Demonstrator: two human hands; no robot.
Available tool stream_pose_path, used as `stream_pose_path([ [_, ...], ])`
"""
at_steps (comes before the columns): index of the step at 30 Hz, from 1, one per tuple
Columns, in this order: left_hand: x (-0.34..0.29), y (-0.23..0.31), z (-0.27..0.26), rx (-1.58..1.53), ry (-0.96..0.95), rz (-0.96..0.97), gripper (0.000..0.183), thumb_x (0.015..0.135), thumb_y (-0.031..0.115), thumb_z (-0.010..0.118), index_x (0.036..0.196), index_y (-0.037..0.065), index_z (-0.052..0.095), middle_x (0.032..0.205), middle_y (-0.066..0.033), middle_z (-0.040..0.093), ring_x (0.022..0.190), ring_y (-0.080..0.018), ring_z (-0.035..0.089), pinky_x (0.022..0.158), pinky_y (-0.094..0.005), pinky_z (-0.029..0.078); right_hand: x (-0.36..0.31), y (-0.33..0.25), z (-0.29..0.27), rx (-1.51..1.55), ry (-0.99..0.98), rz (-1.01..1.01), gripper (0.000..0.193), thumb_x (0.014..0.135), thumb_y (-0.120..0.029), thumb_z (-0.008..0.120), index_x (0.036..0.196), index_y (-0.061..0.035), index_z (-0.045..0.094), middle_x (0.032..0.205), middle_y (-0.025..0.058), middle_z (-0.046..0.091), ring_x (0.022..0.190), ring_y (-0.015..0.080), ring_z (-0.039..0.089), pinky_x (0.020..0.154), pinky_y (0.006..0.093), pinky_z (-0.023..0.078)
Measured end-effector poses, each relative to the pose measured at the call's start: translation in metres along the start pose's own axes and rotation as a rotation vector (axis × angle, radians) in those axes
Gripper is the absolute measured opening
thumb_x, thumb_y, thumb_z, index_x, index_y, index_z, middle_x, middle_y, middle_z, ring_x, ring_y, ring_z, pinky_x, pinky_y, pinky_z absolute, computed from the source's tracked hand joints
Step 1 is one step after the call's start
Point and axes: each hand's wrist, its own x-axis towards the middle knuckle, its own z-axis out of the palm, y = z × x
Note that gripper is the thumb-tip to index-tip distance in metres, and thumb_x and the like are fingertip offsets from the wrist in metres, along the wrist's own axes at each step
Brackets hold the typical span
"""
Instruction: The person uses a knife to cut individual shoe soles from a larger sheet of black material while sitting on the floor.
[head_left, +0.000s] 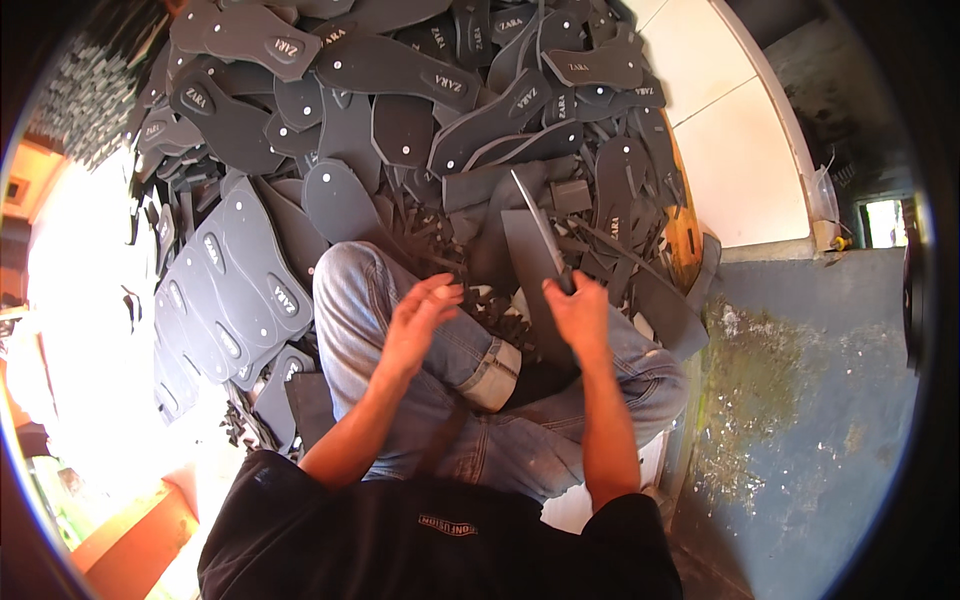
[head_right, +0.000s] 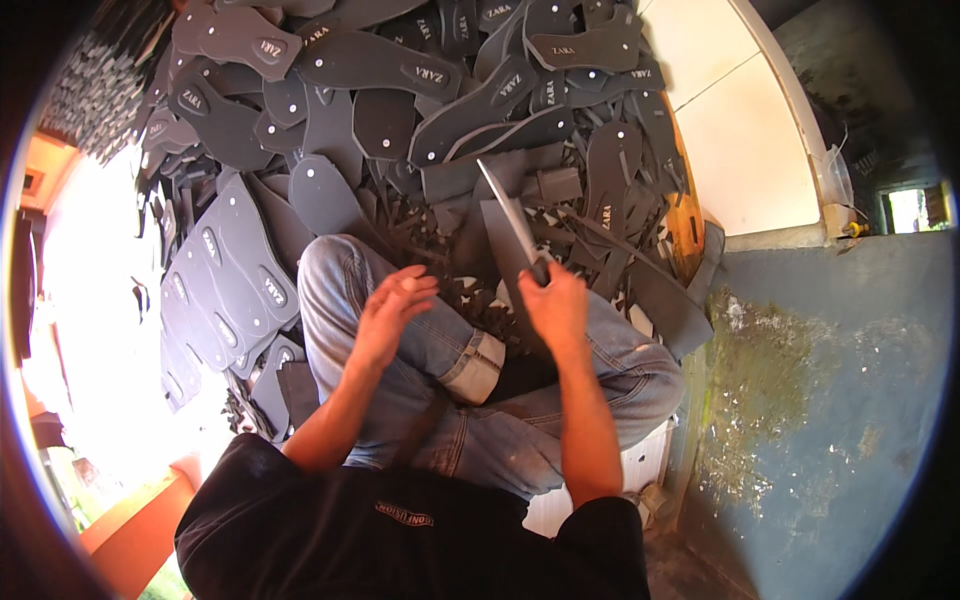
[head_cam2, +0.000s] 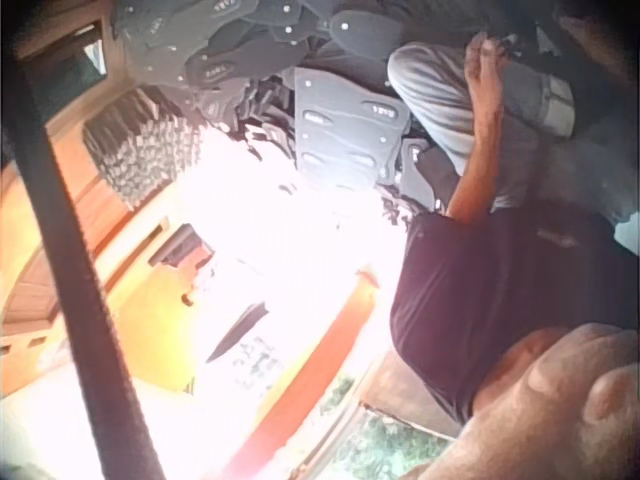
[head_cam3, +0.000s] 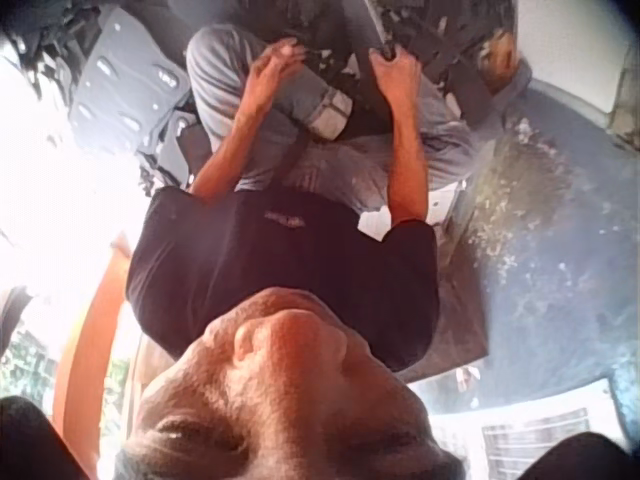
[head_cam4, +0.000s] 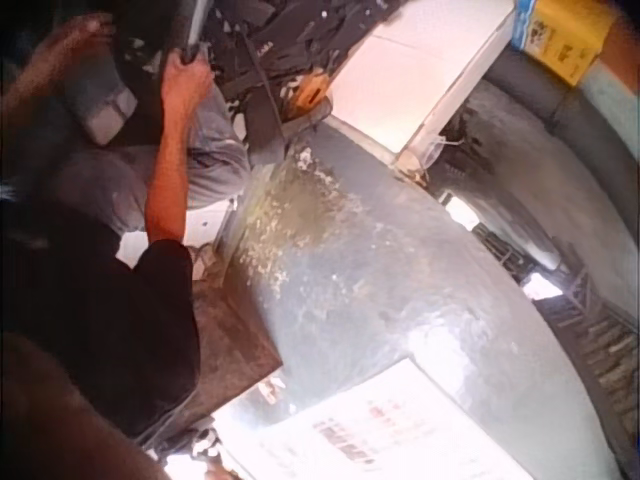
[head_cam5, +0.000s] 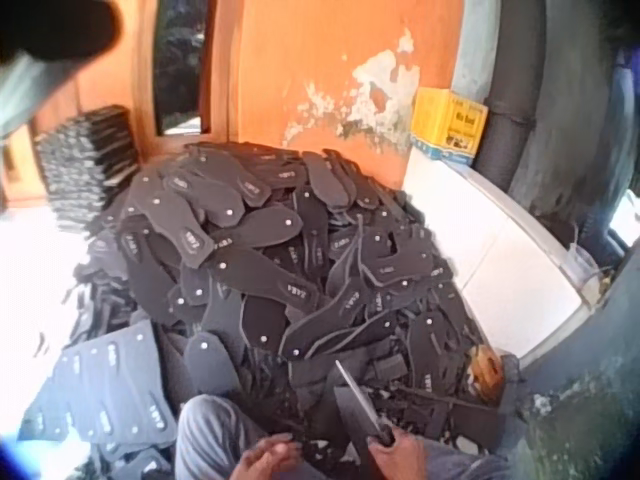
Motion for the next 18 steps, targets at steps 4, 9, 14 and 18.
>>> stream_pose_path([
  [4,0.004,-0.003,0.026,-0.067,-0.097,0.044,0.075,0.087,0.055,0.046,0.141,0.007,0.024,0.13,-0.0148,0.045,0.117,-0.0224,0.047,0.095,-0.0331,0.04,-0.034,-0.068,0.008,0.339,-0.051,-0.044,0.038,0.074,-0.034,0.067,0.075,0.0033,0.062,0.06,0.0209,0.059,0.059,0.0343,0.062,0.054,0.0387,0.046],
  [9,-0.017,0.025,0.027,-0.327,-0.175,0.046,0.057,0.088,0.034,0.056,0.132,0.003,0.038,0.118,-0.0103,0.054,0.103,-0.019,0.055,0.089,-0.0303,0.045,-0.059,-0.086,0.007,0.674,-0.136,-0.098,0.025,0.083,-0.022,0.066,0.079,0.0022,0.062,0.061,0.0092,0.06,0.053,0.0135,0.054,0.051,0.0282,0.042],
  [14,-0.036,0.029,0.018,-0.477,-0.049,-0.029,0.038,0.086,0.012,0.059,0.121,0.002,0.049,0.103,-0.0082,0.062,0.091,-0.0158,0.061,0.079,-0.0263,0.05,-0.079,-0.053,0.005,0.896,0.138,0.155,0.018,0.082,-0.011,0.067,0.093,0.002,0.061,0.075,-0.0014,0.06,0.059,0.0037,0.047,0.053,0.0197,0.038],
  [18,-0.05,0.027,0.02,-0.405,0.068,-0.099,0.034,0.086,0.013,0.059,0.117,0.002,0.05,0.101,-0.0081,0.062,0.085,-0.0158,0.062,0.075,-0.0276,0.052,-0.107,-0.056,0.015,0.997,-0.307,0.363,0.017,0.082,-0.011,0.067,0.092,0.0029,0.062,0.07,-0.0051,0.055,0.06,0.0023,0.042,0.053,0.019,0.035],
])
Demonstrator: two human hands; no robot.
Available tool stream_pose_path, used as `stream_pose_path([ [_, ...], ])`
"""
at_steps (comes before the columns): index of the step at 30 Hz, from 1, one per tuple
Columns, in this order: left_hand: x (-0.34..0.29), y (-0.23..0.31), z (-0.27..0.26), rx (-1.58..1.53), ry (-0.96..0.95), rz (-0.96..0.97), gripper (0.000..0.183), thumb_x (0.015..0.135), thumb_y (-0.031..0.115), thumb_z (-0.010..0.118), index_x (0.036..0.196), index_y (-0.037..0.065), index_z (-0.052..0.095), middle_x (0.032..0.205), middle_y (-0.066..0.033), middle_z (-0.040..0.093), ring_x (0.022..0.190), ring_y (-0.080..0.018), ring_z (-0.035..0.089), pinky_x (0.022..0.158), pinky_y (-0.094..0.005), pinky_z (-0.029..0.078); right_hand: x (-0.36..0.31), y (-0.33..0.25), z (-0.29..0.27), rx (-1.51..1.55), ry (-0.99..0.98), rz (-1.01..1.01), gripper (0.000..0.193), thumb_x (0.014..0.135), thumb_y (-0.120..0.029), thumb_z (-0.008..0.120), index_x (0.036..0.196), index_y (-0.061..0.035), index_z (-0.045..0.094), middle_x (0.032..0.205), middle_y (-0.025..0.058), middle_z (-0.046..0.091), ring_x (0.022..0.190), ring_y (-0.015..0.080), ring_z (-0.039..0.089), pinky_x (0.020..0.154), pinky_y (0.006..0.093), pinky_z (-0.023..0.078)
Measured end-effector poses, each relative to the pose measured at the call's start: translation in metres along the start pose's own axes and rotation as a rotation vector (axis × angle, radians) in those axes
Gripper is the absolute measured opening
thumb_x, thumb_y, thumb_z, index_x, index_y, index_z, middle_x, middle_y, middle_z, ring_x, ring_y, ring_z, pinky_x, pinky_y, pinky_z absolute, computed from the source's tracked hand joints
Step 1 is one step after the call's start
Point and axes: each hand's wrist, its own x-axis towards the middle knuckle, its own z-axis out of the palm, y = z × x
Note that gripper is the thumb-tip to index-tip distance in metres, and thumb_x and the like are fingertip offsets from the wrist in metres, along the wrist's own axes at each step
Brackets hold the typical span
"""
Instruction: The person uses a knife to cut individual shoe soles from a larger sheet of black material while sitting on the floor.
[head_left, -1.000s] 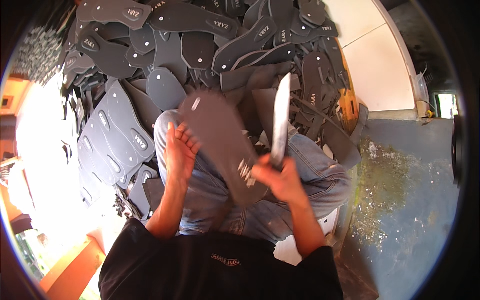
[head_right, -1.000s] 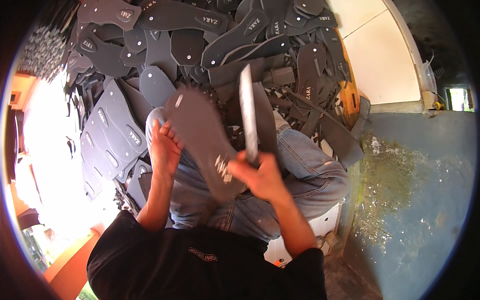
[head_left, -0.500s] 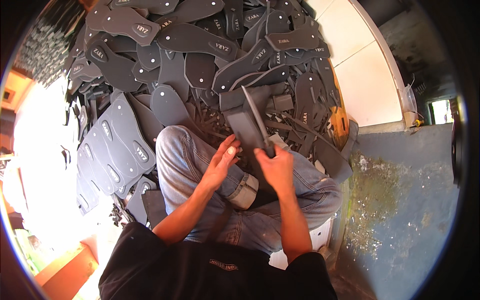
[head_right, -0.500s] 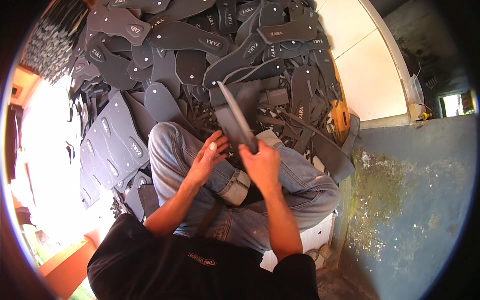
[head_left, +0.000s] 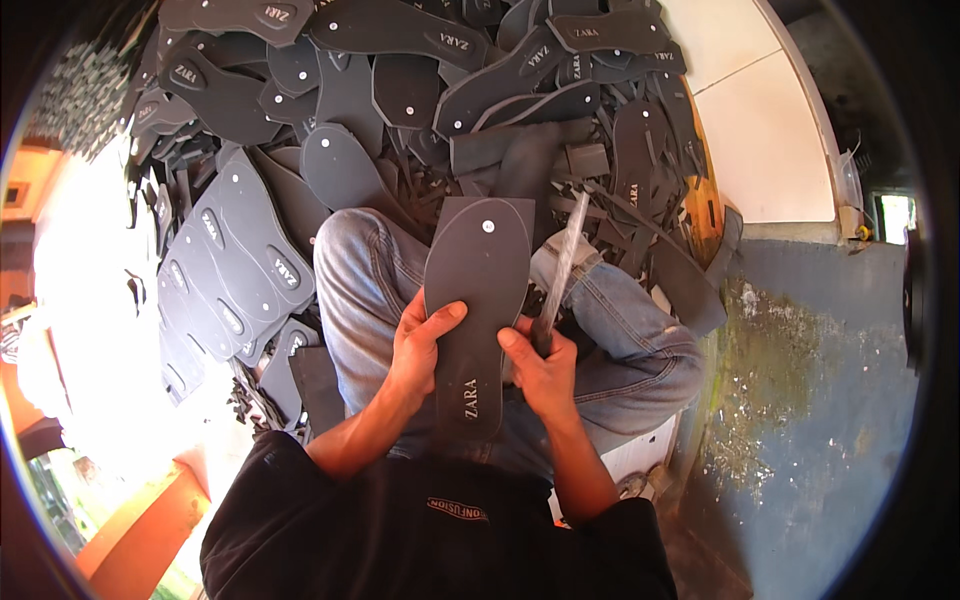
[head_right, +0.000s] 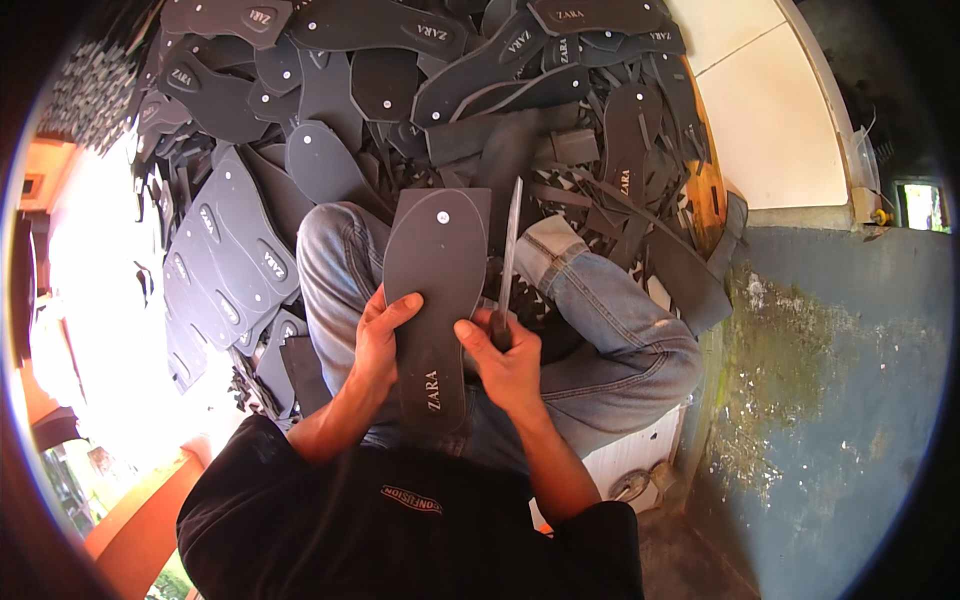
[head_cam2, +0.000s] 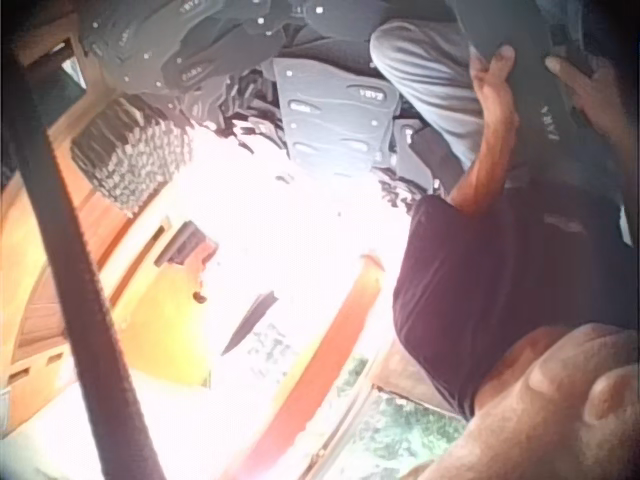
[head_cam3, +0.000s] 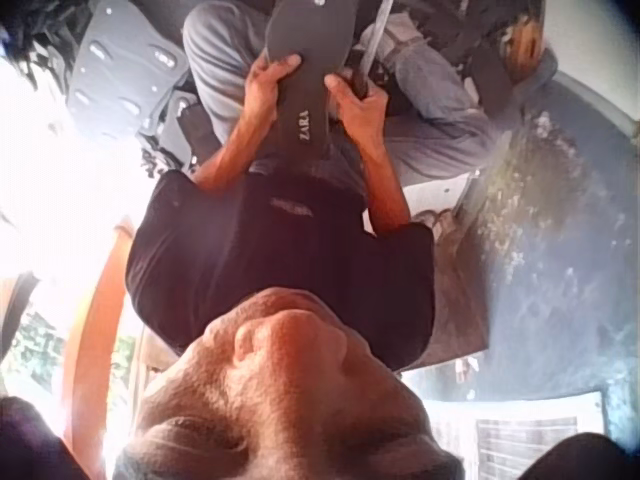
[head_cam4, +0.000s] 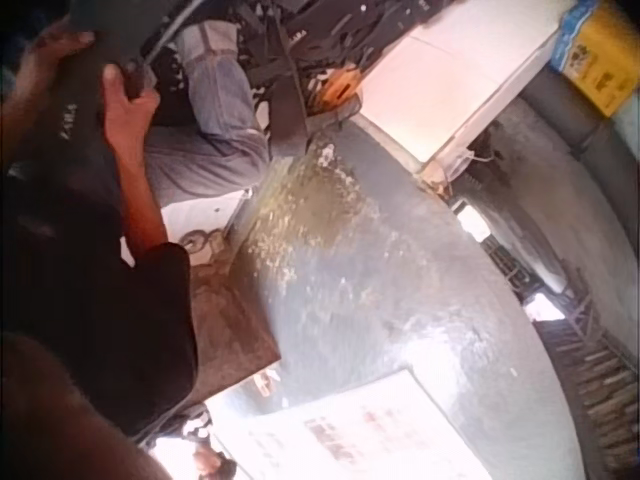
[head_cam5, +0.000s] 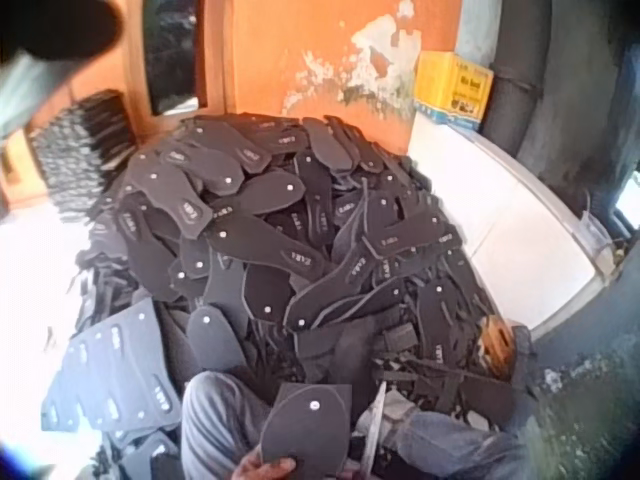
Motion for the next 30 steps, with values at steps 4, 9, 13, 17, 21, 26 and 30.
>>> stream_pose_path([
  [4,0.02,0.033,-0.009,0.083,0.009,-0.107,0.031,0.085,0.015,0.061,0.111,0.002,0.053,0.094,-0.0071,0.063,0.079,-0.0139,0.062,0.069,-0.0267,0.053,-0.022,0.014,-0.007,-0.131,-0.143,-0.035,0.017,0.085,-0.015,0.065,0.083,0.0013,0.061,0.066,-0.0059,0.052,0.061,0.0031,0.043,0.053,0.0213,0.036],
  [9,0.023,0.054,-0.012,0.52,-0.053,-0.297,0.029,0.081,0.022,0.069,0.097,0.0,0.06,0.079,-0.0053,0.064,0.067,-0.011,0.062,0.058,-0.0222,0.052,-0.043,0.022,-0.01,-0.222,-0.123,0.006,0.029,0.087,-0.023,0.062,0.071,0.0009,0.056,0.055,0.0022,0.048,0.054,0.0067,0.043,0.049,0.0268,0.035],
  [13,0.018,0.048,-0.011,0.488,-0.06,-0.361,0.029,0.079,0.024,0.072,0.088,-0.002,0.063,0.073,-0.0052,0.064,0.06,-0.0102,0.062,0.052,-0.0202,0.05,-0.031,0.033,-0.039,-0.749,0.074,-0.191,0.036,0.083,-0.025,0.065,0.062,0.0,0.049,0.047,0.014,0.044,0.041,0.0265,0.047,0.043,0.0358,0.034],
  [17,0.016,0.045,-0.004,0.515,-0.073,-0.369,0.03,0.078,0.024,0.072,0.088,-0.003,0.064,0.073,-0.0056,0.065,0.059,-0.01,0.062,0.052,-0.0199,0.05,-0.034,0.038,-0.047,-0.888,0.093,-0.193,0.035,0.081,-0.024,0.066,0.061,-0.0005,0.05,0.049,0.0161,0.047,0.046,0.0356,0.05,0.044,0.0392,0.036],
  [21,0.014,0.048,0.0,0.608,-0.074,-0.369,0.029,0.078,0.022,0.073,0.088,-0.004,0.064,0.073,-0.0054,0.065,0.06,-0.0099,0.062,0.053,-0.0204,0.049,-0.033,0.04,-0.051,-0.923,0.048,-0.113,0.031,0.08,-0.024,0.065,0.063,-0.0008,0.052,0.051,0.0177,0.05,0.051,0.0382,0.053,0.049,0.0425,0.039],
  [26,0.01,0.042,0.008,0.791,-0.158,-0.327,0.035,0.076,0.028,0.073,0.083,-0.006,0.065,0.068,-0.0048,0.063,0.061,-0.0079,0.058,0.055,-0.0212,0.046,-0.011,0.012,-0.043,-0.902,-0.052,-0.178,0.019,0.076,-0.018,0.062,0.069,0.0003,0.059,0.061,0.0214,0.056,0.062,0.0413,0.056,0.059,0.0458,0.043],
  [30,0.01,0.036,0.007,0.772,-0.187,-0.347,0.035,0.076,0.027,0.073,0.084,-0.006,0.065,0.069,-0.0045,0.063,0.061,-0.0073,0.058,0.055,-0.0215,0.047,0.021,-0.013,-0.023,-0.897,-0.159,-0.309,0.017,0.074,-0.015,0.061,0.075,0.0018,0.061,0.065,0.0227,0.058,0.067,0.0416,0.057,0.061,0.0449,0.045],
])
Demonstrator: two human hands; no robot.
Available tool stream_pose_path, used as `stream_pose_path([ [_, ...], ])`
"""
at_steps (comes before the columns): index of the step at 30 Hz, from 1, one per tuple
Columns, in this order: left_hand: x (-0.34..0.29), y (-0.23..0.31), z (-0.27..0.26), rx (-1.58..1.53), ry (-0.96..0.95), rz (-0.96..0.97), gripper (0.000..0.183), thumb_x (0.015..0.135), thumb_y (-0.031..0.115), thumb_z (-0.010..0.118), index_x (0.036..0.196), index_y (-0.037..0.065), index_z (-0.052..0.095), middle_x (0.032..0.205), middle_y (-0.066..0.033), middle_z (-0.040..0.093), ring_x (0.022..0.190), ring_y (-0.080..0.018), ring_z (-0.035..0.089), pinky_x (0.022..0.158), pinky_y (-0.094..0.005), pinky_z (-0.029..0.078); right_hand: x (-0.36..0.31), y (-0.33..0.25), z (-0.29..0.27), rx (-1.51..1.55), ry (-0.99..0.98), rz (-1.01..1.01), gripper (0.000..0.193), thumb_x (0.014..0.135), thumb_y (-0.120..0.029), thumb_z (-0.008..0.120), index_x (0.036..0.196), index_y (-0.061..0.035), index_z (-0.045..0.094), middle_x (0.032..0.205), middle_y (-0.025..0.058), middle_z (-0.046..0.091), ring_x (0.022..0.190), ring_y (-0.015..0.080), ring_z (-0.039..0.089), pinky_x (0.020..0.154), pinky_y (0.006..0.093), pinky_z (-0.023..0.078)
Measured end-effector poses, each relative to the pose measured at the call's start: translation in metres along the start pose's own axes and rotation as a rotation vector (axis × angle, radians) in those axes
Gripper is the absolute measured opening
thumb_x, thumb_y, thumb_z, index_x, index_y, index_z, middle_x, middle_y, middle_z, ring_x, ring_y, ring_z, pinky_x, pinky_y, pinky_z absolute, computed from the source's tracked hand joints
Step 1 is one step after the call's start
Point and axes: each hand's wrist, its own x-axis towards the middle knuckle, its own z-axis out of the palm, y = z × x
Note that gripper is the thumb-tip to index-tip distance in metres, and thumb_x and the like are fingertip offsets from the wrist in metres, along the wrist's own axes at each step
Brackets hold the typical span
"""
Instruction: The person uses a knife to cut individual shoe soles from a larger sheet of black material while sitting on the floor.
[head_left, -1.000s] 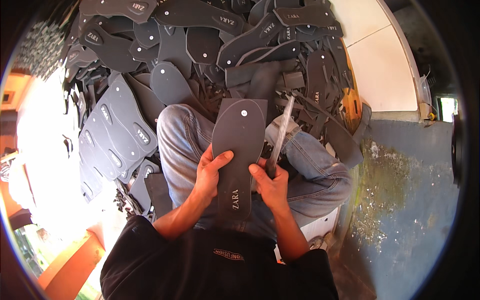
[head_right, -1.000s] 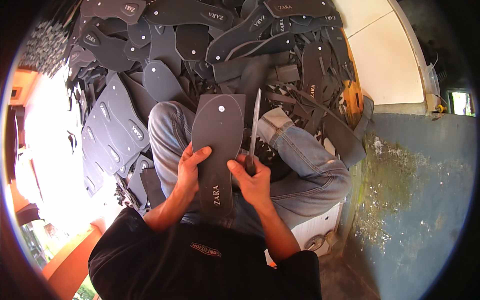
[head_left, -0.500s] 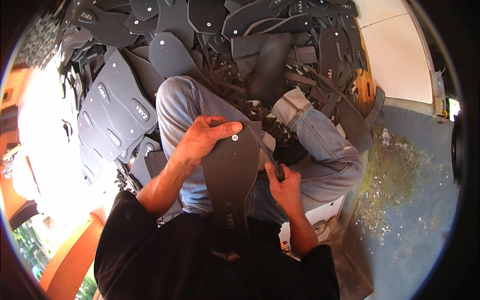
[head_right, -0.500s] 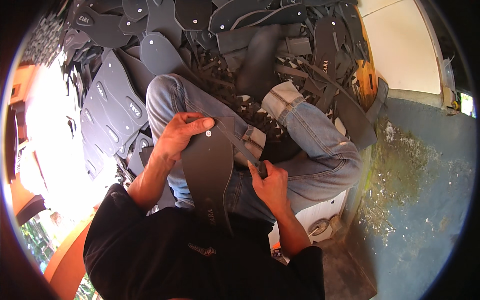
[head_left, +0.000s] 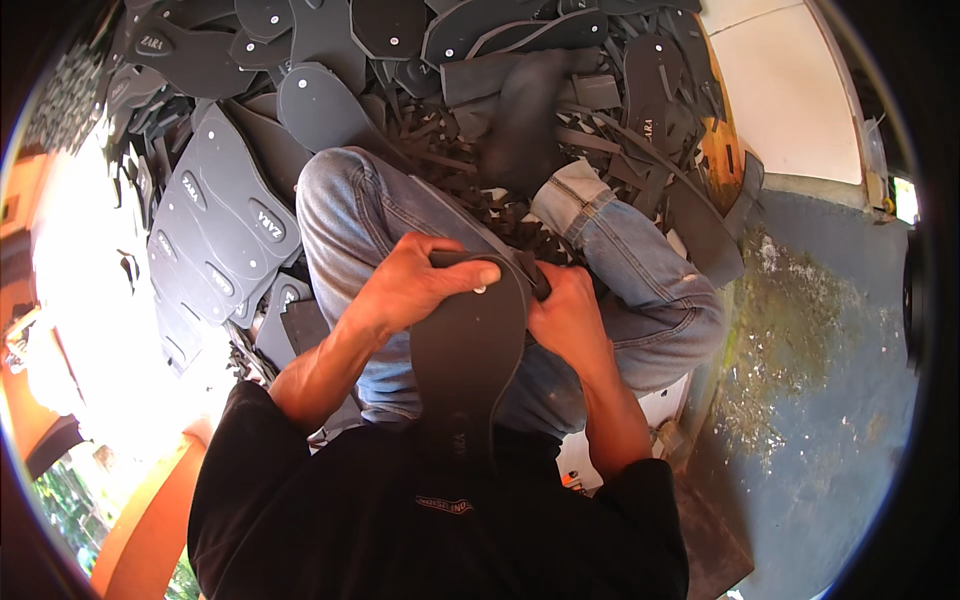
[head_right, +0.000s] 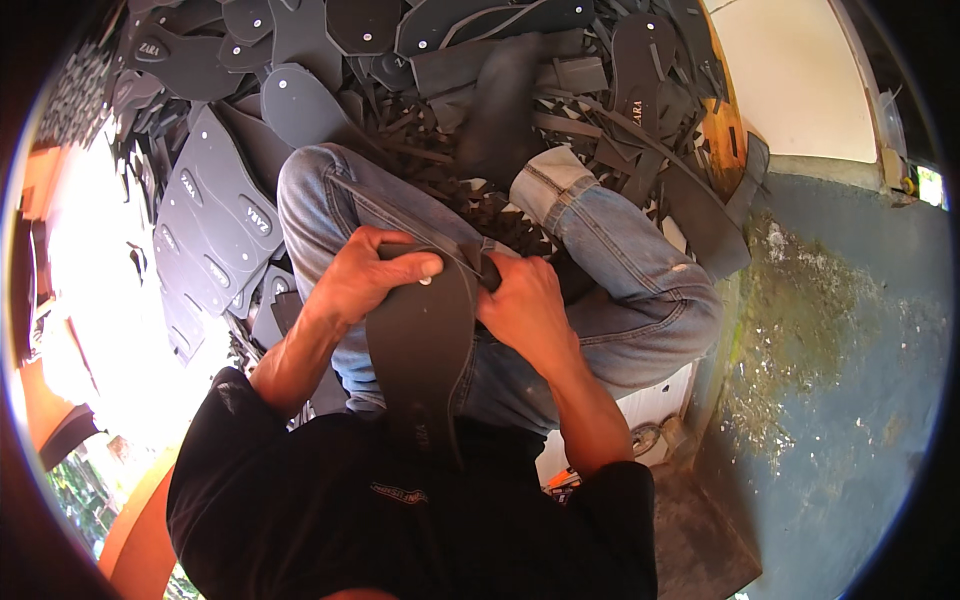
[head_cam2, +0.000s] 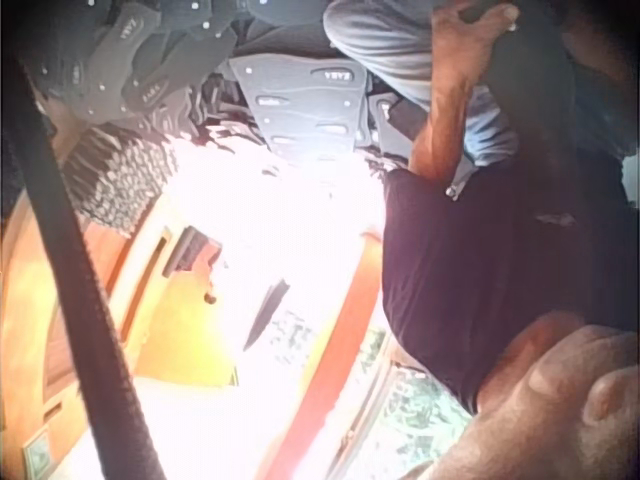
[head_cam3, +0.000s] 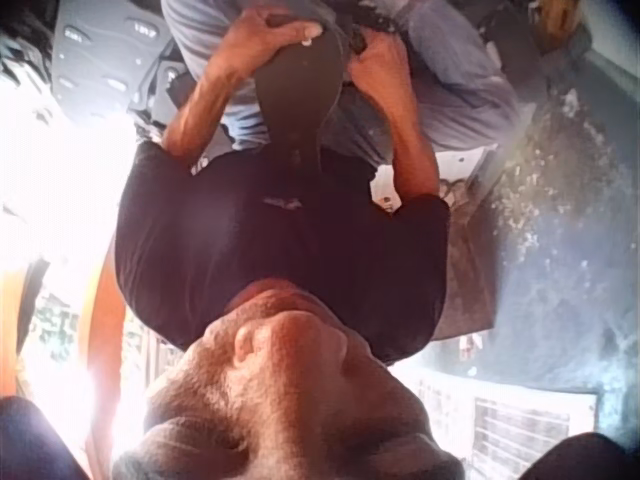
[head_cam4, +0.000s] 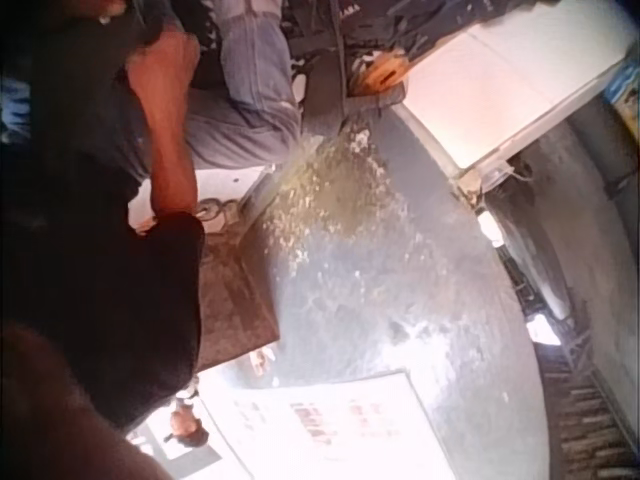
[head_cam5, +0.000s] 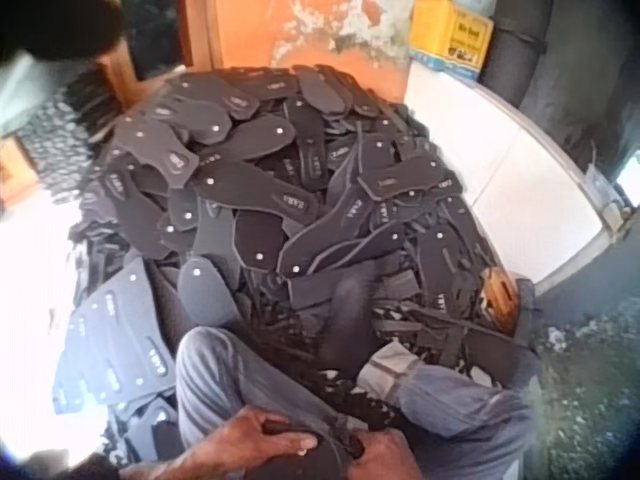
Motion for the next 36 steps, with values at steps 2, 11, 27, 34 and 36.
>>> stream_pose_path([
  [2,-0.001,0.0,0.0,-0.051,0.018,0.031,0.035,0.076,0.027,0.073,0.085,-0.006,0.065,0.07,-0.0047,0.063,0.061,-0.0074,0.058,0.055,-0.0217,0.047,0.006,0.004,0.001,0.084,-0.045,0.022,0.016,0.073,-0.013,0.06,0.076,0.0025,0.061,0.066,0.023,0.058,0.069,0.0419,0.057,0.062,0.0448,0.044],
  [11,0.01,-0.01,0.004,-0.012,0.055,-0.029,0.041,0.074,0.028,0.075,0.091,-0.007,0.063,0.073,-0.0067,0.064,0.063,-0.0104,0.06,0.057,-0.022,0.048,0.009,0.014,-0.004,0.116,-0.092,-0.008,0.018,0.077,-0.013,0.06,0.081,0.0041,0.061,0.067,0.0238,0.058,0.064,0.0402,0.057,0.058,0.0397,0.044],
  [27,0.056,-0.058,0.011,-0.461,-0.186,0.398,0.037,0.087,0.016,0.057,0.119,-0.001,0.049,0.103,-0.0139,0.061,0.1,-0.0213,0.058,0.086,-0.035,0.047,0.019,0.001,-0.052,1.06,0.509,0.244,0.02,0.084,-0.016,0.065,0.075,-0.0047,0.051,0.056,-0.0019,0.045,0.041,0.004,0.035,0.037,0.0218,0.025],
  [34,0.034,-0.028,0.088,-1.005,-0.051,0.297,0.038,0.081,0.005,0.065,0.115,0.003,0.049,0.108,-0.0094,0.057,0.098,-0.0195,0.058,0.086,-0.0332,0.048,-0.03,-0.009,-0.005,0.846,0.439,0.269,0.026,0.087,-0.02,0.062,0.07,-0.0056,0.049,0.052,-0.0031,0.044,0.042,0.0054,0.037,0.038,0.0221,0.026],
  [36,0.029,-0.03,0.093,-1.06,0.049,0.202,0.023,0.083,0.007,0.063,0.104,0.003,0.055,0.1,-0.0071,0.06,0.085,-0.0159,0.062,0.075,-0.0288,0.055,-0.043,-0.001,-0.004,0.728,0.453,0.328,0.035,0.089,-0.025,0.06,0.062,-0.0047,0.052,0.053,-0.005,0.049,0.043,0.004,0.038,0.04,0.0215,0.027],
])
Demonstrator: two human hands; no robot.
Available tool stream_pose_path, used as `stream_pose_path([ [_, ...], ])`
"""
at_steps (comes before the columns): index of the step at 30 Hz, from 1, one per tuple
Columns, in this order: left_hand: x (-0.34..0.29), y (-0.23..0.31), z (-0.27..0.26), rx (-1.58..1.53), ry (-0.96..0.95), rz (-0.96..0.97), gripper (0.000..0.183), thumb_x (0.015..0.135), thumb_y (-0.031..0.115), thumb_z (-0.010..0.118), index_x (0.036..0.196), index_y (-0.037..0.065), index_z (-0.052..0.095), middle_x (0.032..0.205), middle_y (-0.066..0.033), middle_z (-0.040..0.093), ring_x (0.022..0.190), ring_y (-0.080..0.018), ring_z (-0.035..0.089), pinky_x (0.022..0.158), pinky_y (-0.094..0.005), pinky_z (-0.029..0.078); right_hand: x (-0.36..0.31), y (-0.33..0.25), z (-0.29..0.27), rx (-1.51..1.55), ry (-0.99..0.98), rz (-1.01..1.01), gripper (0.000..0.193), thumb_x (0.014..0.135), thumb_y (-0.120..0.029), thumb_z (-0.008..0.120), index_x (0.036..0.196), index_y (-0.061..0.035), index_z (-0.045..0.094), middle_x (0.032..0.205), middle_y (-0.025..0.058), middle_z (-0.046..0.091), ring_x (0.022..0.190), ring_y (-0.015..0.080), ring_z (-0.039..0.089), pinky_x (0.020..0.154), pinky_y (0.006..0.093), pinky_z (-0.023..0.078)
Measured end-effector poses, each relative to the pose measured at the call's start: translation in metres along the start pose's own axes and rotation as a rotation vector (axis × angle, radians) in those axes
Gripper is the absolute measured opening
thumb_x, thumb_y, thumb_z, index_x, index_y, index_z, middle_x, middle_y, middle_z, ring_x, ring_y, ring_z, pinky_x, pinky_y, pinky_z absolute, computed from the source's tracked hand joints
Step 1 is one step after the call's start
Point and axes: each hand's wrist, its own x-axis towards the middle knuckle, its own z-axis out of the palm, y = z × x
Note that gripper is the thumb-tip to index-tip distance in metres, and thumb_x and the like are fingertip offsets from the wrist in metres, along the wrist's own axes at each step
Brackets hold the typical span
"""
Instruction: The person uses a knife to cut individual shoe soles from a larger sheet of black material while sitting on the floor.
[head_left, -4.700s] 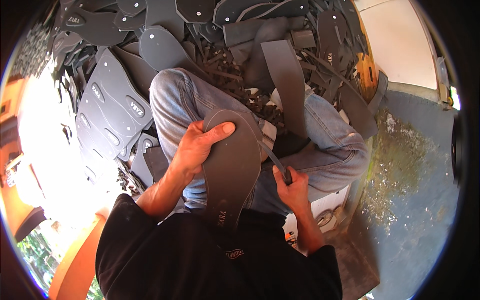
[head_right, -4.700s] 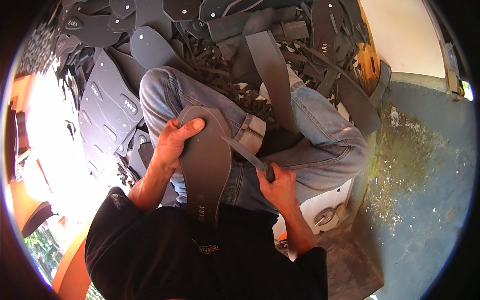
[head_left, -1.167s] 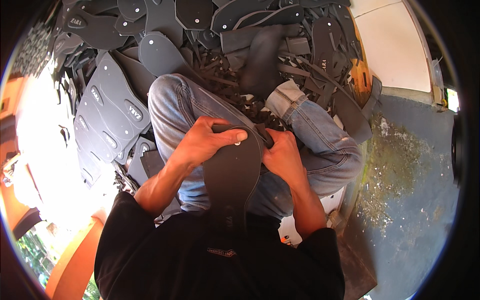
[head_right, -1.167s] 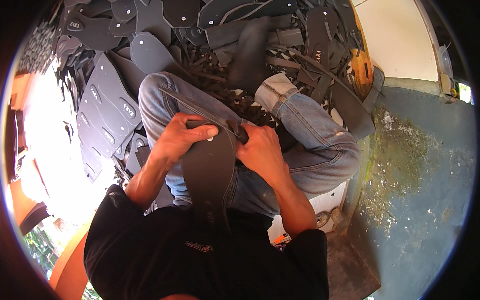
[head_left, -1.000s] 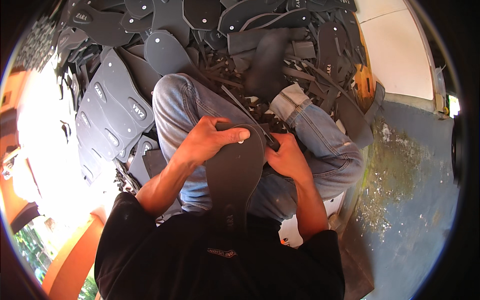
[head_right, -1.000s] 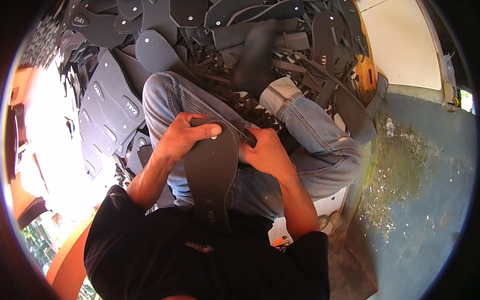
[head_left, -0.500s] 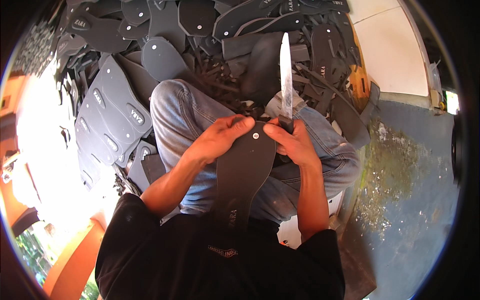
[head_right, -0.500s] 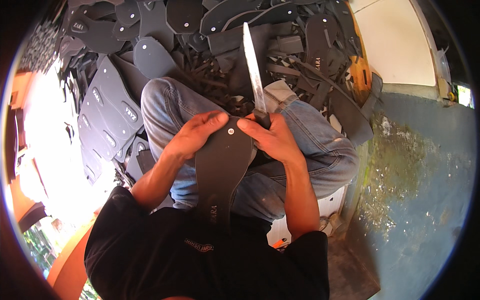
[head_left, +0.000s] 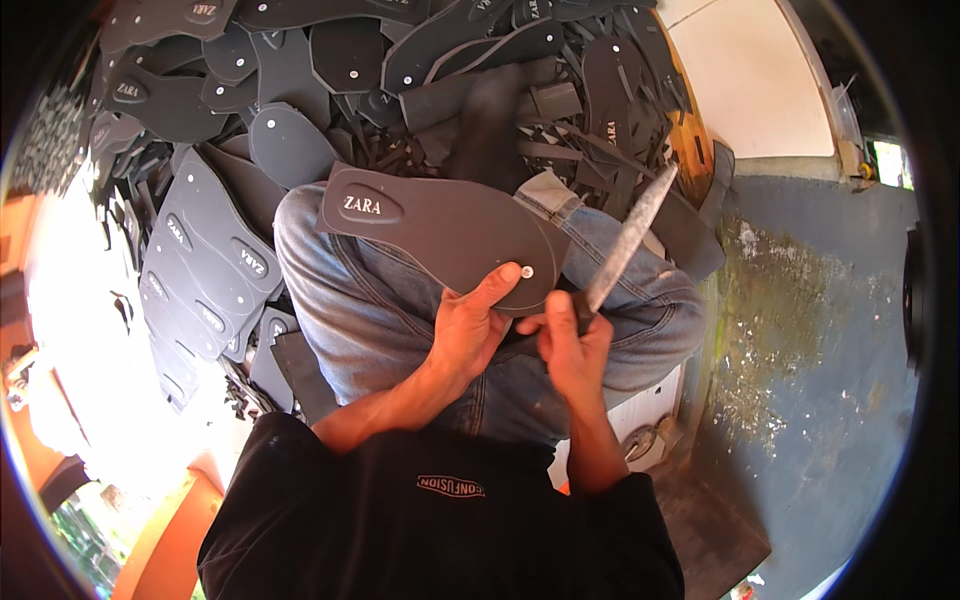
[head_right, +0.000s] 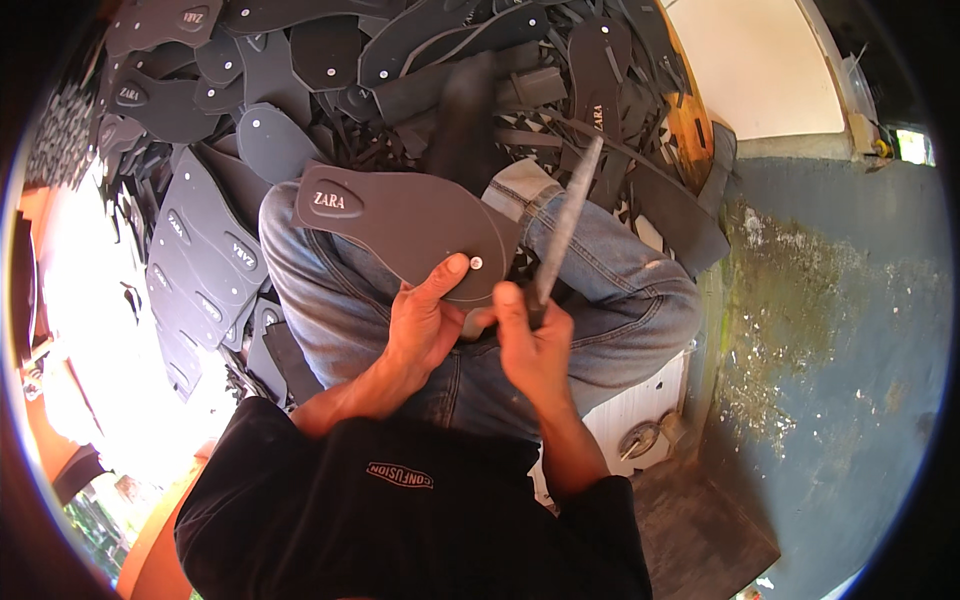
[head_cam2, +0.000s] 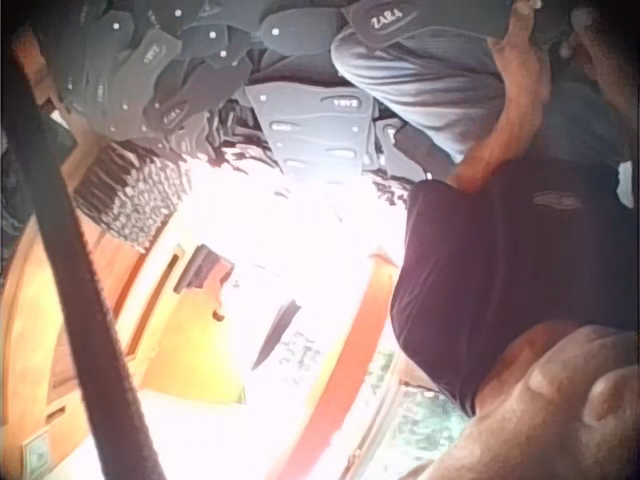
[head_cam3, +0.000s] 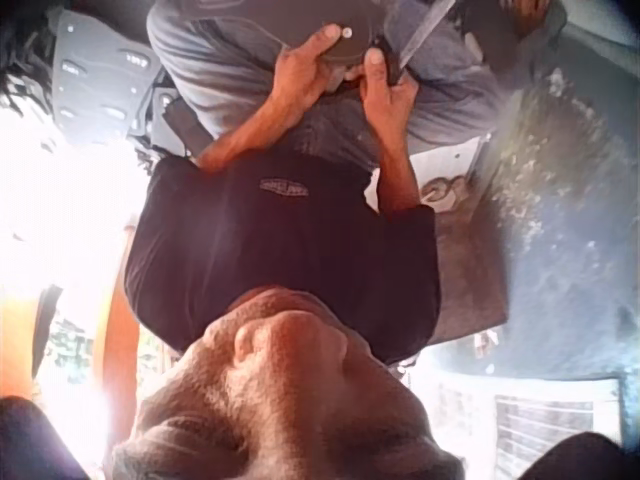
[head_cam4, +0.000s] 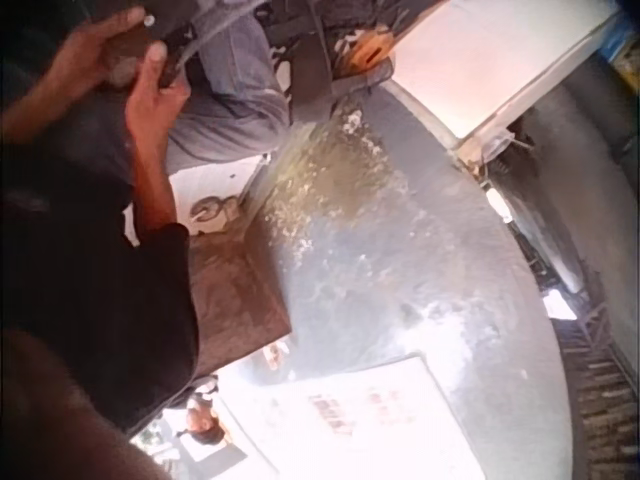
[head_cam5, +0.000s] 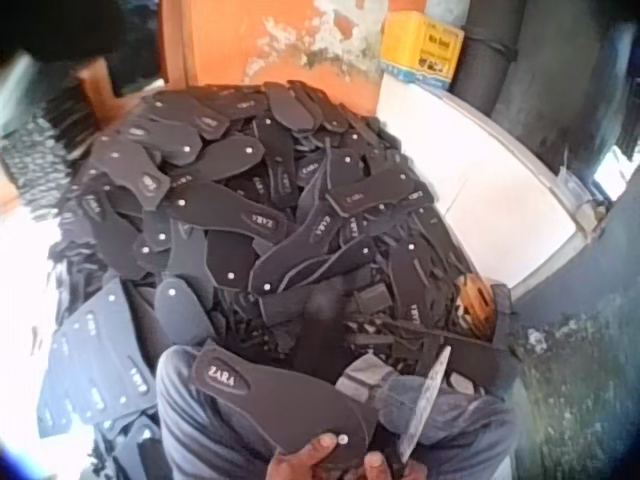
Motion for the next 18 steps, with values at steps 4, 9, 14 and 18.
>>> stream_pose_path([
  [4,-0.017,-0.002,0.003,0.036,0.019,-0.016,0.025,0.084,0.011,0.064,0.106,0.006,0.054,0.1,-0.0056,0.061,0.091,-0.0173,0.062,0.078,-0.0326,0.054,-0.011,0.026,-0.045,-0.557,0.118,-0.165,0.039,0.088,-0.028,0.06,0.062,-0.0003,0.052,0.046,0.007,0.044,0.04,0.0157,0.041,0.04,0.033,0.031],
  [9,-0.019,-0.013,0.006,0.004,-0.012,-0.05,0.02,0.084,0.01,0.063,0.102,0.005,0.058,0.096,-0.0057,0.063,0.086,-0.0166,0.064,0.074,-0.0295,0.055,-0.037,0.043,-0.067,-0.733,0.163,-0.136,0.038,0.084,-0.025,0.064,0.06,0.0005,0.05,0.046,0.0141,0.042,0.039,0.027,0.038,0.041,0.0362,0.032],
  [14,-0.019,-0.017,0.005,-0.001,0.0,-0.066,0.02,0.084,0.009,0.064,0.103,0.005,0.058,0.096,-0.0053,0.063,0.086,-0.016,0.064,0.075,-0.0291,0.055,-0.042,0.044,-0.064,-0.761,0.135,-0.086,0.033,0.082,-0.02,0.065,0.06,0.0004,0.05,0.047,0.0157,0.044,0.04,0.0308,0.042,0.043,0.0377,0.034],
  [18,-0.02,-0.016,-0.003,0.014,0.036,-0.044,0.021,0.083,0.008,0.064,0.103,0.005,0.058,0.096,-0.0056,0.063,0.086,-0.0161,0.063,0.077,-0.0299,0.054,-0.045,0.052,-0.062,-0.805,0.109,-0.052,0.028,0.08,-0.015,0.063,0.061,0.001,0.051,0.05,0.0188,0.047,0.045,0.0369,0.048,0.045,0.0403,0.037],
])
